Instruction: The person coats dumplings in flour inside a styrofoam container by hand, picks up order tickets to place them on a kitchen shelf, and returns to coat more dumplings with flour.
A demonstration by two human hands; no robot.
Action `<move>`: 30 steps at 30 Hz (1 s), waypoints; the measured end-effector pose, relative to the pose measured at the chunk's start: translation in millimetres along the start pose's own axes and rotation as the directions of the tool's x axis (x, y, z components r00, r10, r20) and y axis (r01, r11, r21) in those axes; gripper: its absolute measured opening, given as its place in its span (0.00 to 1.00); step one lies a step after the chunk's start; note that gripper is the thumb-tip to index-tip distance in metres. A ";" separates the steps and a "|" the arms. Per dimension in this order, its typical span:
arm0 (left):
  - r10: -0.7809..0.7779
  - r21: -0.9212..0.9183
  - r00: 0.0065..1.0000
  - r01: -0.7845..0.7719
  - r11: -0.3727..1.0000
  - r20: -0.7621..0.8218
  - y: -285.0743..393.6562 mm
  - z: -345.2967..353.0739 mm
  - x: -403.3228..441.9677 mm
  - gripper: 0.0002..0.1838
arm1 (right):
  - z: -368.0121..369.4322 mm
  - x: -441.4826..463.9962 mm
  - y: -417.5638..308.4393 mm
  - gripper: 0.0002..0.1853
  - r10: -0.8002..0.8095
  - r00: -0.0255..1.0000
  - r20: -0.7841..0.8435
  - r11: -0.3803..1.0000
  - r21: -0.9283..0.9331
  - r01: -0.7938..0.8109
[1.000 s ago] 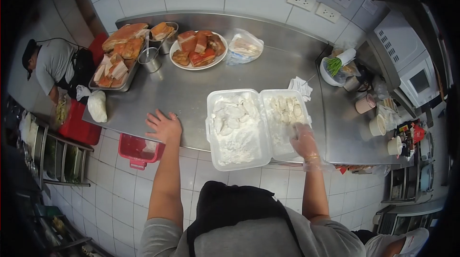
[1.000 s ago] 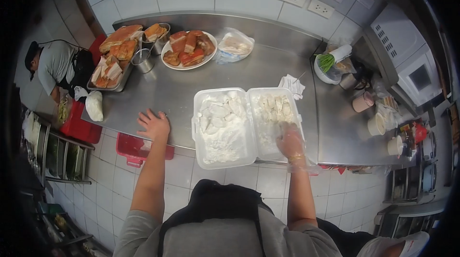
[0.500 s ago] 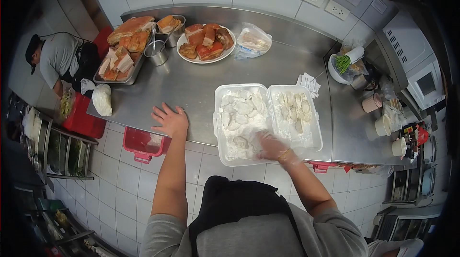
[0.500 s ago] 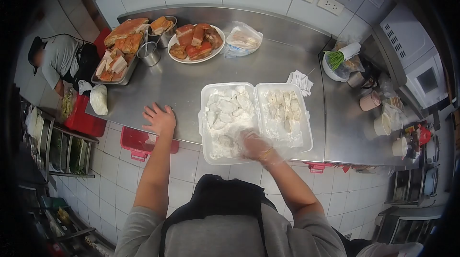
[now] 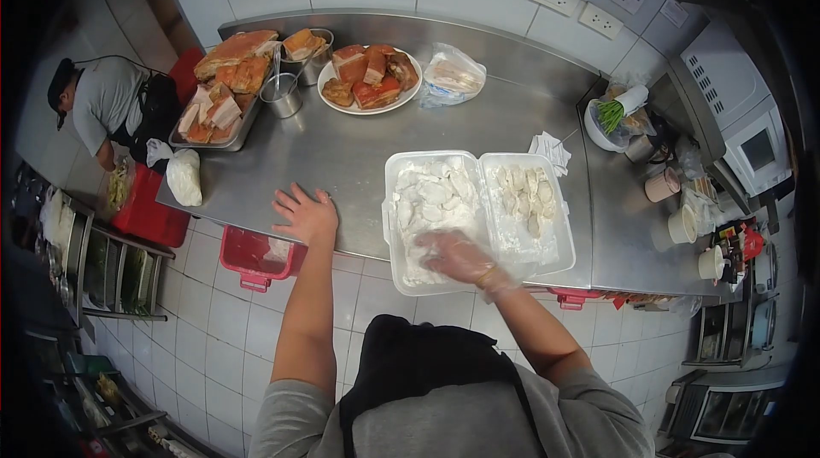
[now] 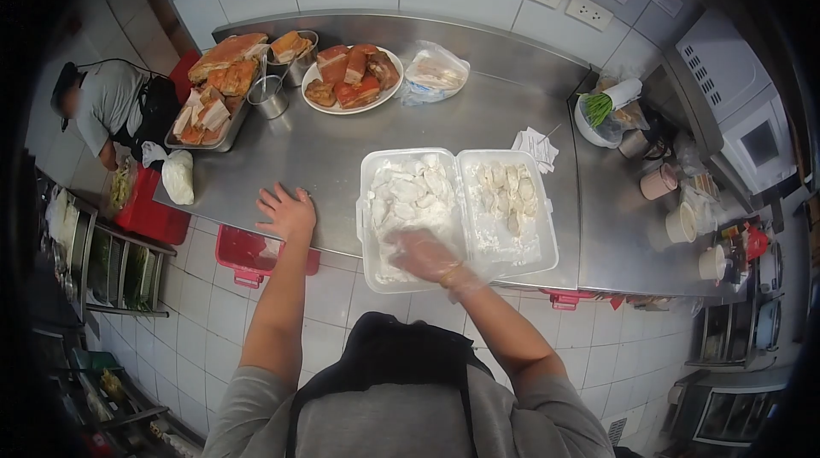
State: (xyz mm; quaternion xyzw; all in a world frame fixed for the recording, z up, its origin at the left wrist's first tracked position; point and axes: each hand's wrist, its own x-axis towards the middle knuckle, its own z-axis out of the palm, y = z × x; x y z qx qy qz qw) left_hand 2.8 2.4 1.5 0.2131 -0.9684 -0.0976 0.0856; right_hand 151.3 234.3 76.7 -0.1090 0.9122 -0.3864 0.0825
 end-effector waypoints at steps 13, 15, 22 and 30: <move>0.014 -0.003 1.000 -0.014 1.000 -0.020 -1.6 0.7 0.3 0.33 | -12.4 -17.6 20.2 0.26 -0.152 0.982 -0.116 0.947 -0.301 0.111; 0.016 0.004 1.000 -0.016 1.000 -0.023 -2.7 2.0 0.2 0.33 | 12.3 -11.1 30.7 0.25 -0.208 0.977 -0.037 0.951 -0.241 0.193; 0.011 0.008 1.000 -0.011 1.000 -0.004 -0.3 -3.7 -0.6 0.33 | 57.8 -6.3 20.1 0.19 -0.184 0.981 0.060 0.953 -0.232 0.193; 0.003 -0.002 1.000 -0.003 1.000 -0.021 -0.7 1.4 1.7 0.33 | -5.5 -6.3 63.7 0.15 -0.306 0.925 -0.224 0.924 -0.303 0.232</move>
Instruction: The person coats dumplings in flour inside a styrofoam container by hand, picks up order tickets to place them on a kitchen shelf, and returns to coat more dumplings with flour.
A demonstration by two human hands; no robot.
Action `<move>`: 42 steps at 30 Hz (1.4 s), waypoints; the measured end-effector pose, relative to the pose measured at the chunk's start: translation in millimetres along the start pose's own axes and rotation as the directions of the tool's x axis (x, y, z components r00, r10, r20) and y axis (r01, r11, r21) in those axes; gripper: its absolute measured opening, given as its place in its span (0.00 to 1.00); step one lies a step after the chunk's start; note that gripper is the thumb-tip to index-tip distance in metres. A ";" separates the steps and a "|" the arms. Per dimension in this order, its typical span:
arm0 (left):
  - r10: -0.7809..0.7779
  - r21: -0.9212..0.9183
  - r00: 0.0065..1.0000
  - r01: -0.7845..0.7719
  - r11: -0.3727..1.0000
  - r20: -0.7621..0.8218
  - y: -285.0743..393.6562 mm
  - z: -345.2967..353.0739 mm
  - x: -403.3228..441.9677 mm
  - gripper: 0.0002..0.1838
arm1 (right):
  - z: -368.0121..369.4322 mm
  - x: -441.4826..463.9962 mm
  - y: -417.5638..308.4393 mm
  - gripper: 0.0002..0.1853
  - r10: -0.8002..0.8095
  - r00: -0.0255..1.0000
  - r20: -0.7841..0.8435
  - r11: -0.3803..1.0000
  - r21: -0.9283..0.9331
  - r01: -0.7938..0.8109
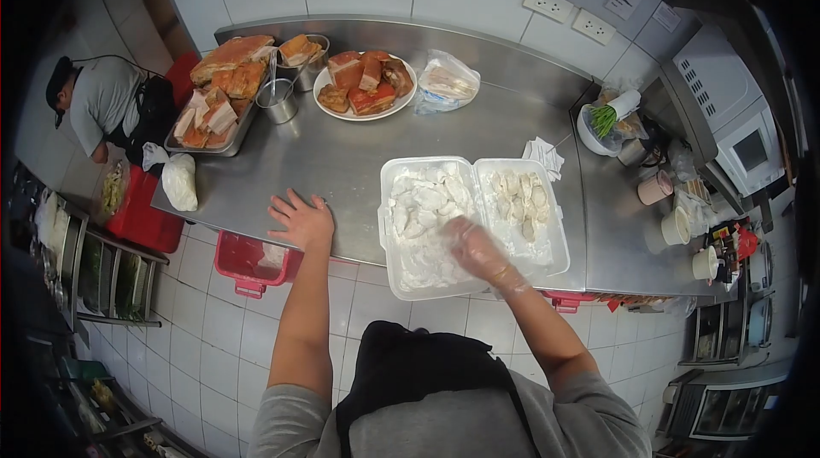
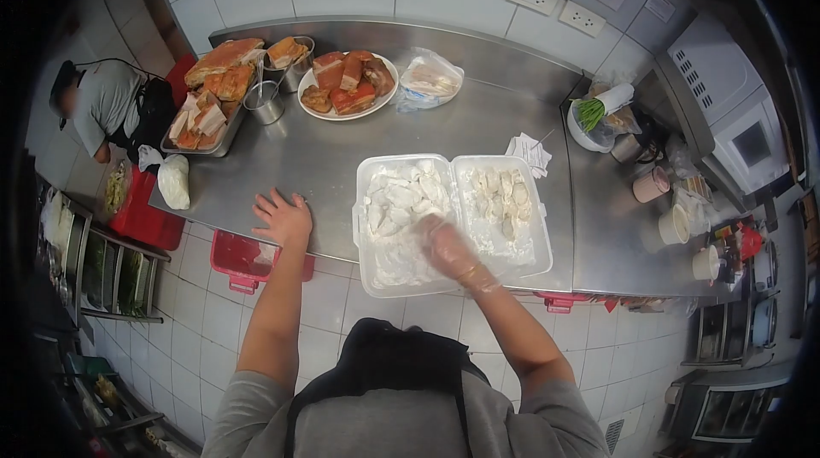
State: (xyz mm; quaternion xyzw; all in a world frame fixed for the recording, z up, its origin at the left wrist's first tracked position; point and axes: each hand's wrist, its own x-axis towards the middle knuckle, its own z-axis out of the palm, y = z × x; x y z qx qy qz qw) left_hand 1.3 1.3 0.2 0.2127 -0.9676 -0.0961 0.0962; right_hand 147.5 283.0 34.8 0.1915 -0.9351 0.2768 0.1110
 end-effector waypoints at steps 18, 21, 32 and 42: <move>0.001 -0.002 1.000 -0.001 1.000 0.020 -0.4 -3.8 -1.7 0.33 | 17.1 -33.9 -18.6 0.30 0.306 0.899 0.314 0.946 -0.210 -0.248; 0.000 -0.001 1.000 0.000 1.000 0.016 -1.6 -2.7 -1.0 0.33 | 28.7 -24.3 -25.9 0.26 0.388 0.865 0.320 0.919 -0.205 -0.337; 0.003 -0.035 1.000 -0.003 0.999 0.002 -1.3 -0.7 -0.4 0.33 | -13.2 19.7 -57.3 0.19 0.307 0.876 0.371 0.914 0.141 -0.380; -0.003 -0.017 1.000 0.003 1.000 0.011 -2.0 -2.6 0.1 0.33 | 6.4 8.9 -30.2 0.21 0.235 0.901 0.365 0.962 0.041 -0.268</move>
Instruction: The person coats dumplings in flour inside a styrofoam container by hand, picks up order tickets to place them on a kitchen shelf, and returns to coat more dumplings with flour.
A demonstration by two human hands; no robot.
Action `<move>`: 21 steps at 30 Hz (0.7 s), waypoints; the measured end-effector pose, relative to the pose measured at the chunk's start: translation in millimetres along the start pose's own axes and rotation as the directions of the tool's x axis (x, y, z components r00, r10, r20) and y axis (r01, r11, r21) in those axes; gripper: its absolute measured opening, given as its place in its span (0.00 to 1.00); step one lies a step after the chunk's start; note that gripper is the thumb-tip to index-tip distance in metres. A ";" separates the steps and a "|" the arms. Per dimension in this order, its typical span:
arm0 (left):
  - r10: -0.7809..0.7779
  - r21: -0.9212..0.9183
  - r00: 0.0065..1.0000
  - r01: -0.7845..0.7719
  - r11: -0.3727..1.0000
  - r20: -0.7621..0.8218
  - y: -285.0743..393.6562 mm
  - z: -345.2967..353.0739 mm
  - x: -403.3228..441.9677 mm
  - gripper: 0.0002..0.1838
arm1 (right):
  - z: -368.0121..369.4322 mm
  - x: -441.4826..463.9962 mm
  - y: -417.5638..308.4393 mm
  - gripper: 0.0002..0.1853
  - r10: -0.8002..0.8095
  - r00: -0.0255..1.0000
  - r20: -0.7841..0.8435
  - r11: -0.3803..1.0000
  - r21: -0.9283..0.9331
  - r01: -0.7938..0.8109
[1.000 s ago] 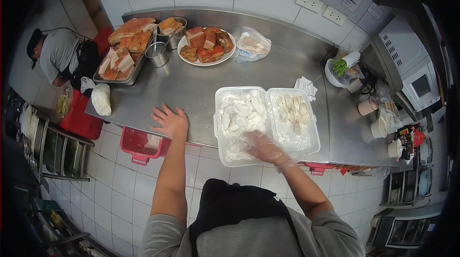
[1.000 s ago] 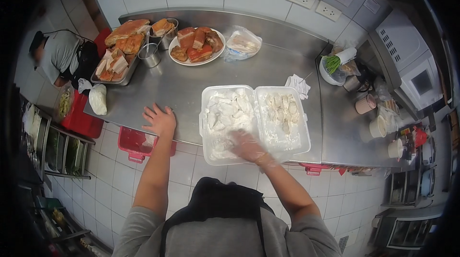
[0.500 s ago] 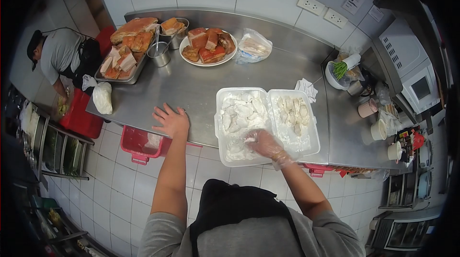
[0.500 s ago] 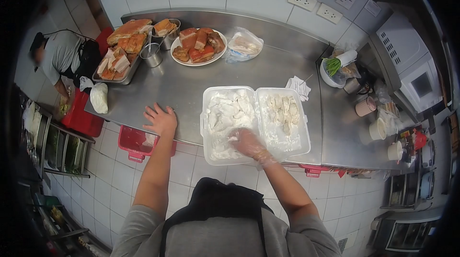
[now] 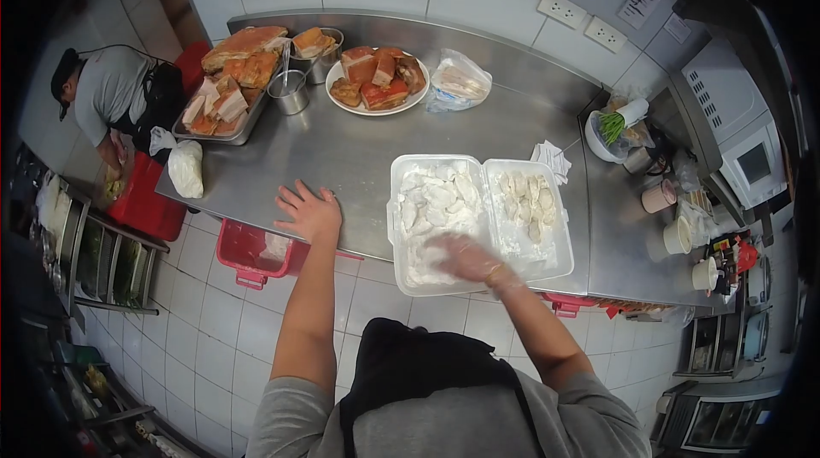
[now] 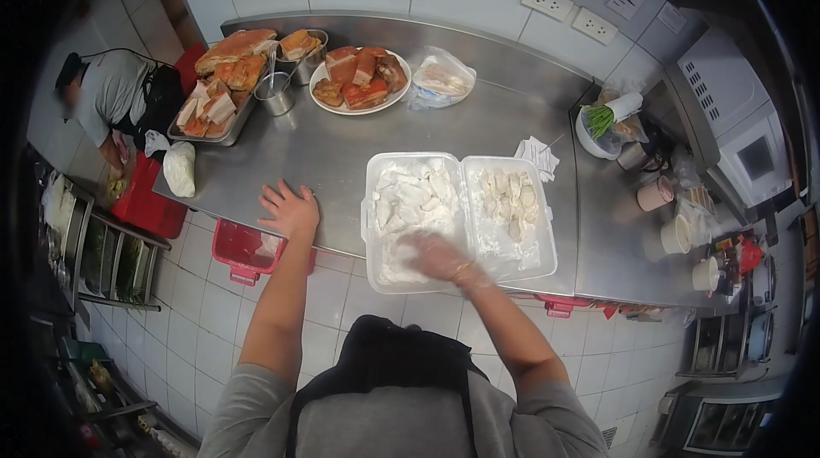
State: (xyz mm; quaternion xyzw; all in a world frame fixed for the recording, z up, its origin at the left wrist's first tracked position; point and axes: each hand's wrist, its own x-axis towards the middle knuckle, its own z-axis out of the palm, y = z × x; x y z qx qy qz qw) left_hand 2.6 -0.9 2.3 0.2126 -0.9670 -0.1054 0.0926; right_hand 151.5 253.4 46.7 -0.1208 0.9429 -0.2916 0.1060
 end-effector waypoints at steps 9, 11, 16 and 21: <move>0.006 0.022 1.000 -0.007 1.000 0.002 -0.3 1.8 -0.8 0.33 | 27.2 -32.9 14.5 0.18 0.161 0.987 -0.020 0.934 -0.319 -0.159; 0.005 0.013 1.000 -0.005 1.000 0.005 1.2 -0.4 -1.9 0.33 | 36.9 -19.8 3.9 0.18 0.035 0.998 -0.055 0.994 -0.106 -0.041; 0.011 0.017 1.000 -0.011 1.000 -0.022 -0.3 3.4 -0.9 0.33 | 19.7 -3.6 -18.8 0.21 -0.069 0.978 -0.194 0.996 0.034 0.077; 0.016 0.018 0.999 -0.016 1.000 -0.029 -0.4 5.8 -0.5 0.33 | 54.3 -3.2 -20.9 0.21 -0.217 0.959 -0.182 0.970 -0.148 0.192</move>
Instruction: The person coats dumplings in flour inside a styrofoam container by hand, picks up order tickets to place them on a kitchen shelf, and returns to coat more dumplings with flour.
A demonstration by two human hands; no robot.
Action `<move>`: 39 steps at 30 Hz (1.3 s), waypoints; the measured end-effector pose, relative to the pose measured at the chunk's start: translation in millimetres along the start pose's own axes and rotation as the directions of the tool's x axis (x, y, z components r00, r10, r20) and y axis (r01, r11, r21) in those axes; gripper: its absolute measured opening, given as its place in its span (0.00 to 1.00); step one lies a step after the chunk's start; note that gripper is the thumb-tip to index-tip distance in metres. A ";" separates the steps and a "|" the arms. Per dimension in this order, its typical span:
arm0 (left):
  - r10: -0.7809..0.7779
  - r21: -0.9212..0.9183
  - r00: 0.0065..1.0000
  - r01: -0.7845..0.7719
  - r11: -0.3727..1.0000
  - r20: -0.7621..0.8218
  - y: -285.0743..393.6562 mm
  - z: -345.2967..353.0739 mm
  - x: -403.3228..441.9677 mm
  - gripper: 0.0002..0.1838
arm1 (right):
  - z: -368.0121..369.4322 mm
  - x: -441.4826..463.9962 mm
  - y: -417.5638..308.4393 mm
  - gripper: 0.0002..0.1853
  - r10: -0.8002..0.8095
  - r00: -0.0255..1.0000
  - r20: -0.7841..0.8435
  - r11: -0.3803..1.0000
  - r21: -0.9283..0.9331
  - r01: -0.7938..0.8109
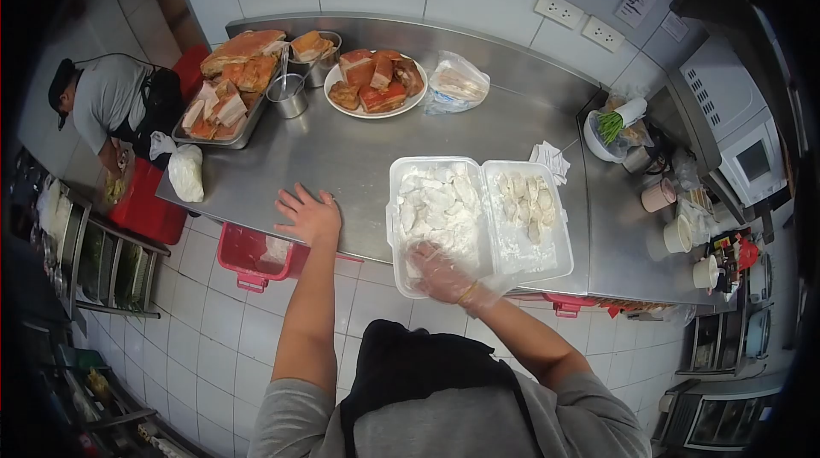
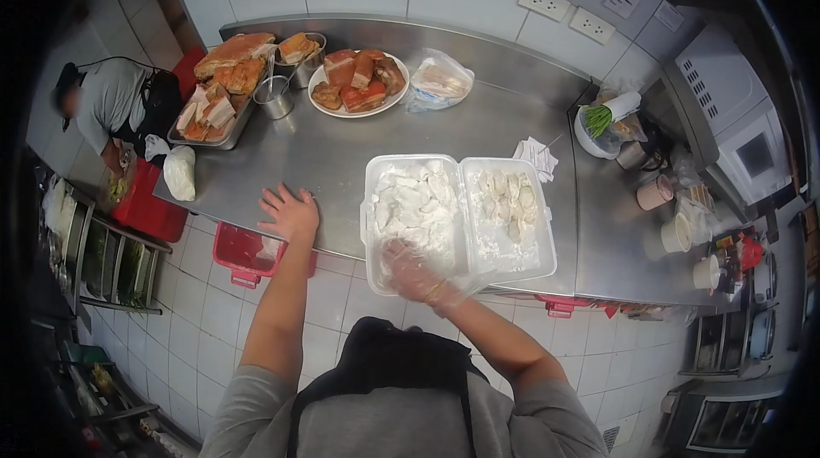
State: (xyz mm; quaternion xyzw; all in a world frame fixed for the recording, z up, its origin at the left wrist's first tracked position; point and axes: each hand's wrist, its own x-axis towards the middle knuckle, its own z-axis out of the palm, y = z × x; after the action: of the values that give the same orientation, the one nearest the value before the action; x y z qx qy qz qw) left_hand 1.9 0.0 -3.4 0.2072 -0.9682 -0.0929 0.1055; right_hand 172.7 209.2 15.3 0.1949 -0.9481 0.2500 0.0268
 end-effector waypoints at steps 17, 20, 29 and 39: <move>-0.008 -0.001 1.000 0.008 1.000 0.026 -0.1 -3.7 -0.5 0.33 | -33.7 10.1 20.1 0.18 0.298 0.910 -0.287 0.933 -0.112 -0.341; -0.011 -0.007 1.000 0.011 1.000 0.018 0.5 -4.1 0.6 0.33 | -30.7 3.7 24.5 0.24 0.323 0.941 -0.103 0.938 0.167 -0.303; -0.011 -0.010 0.999 0.011 1.000 0.035 0.1 -5.7 -0.5 0.33 | -50.4 -6.4 16.1 0.23 0.134 0.991 0.020 0.991 0.006 -0.134; -0.009 -0.014 1.000 0.009 1.000 0.022 1.8 -6.8 -1.2 0.33 | -60.2 -3.5 30.6 0.23 0.349 0.914 0.207 0.914 0.142 -0.381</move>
State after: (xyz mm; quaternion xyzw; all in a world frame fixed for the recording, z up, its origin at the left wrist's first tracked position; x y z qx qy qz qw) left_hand 3.9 1.1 3.2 0.2097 -0.9676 -0.1026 0.0957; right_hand 161.4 264.0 53.1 0.0369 -0.9399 0.3164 -0.1227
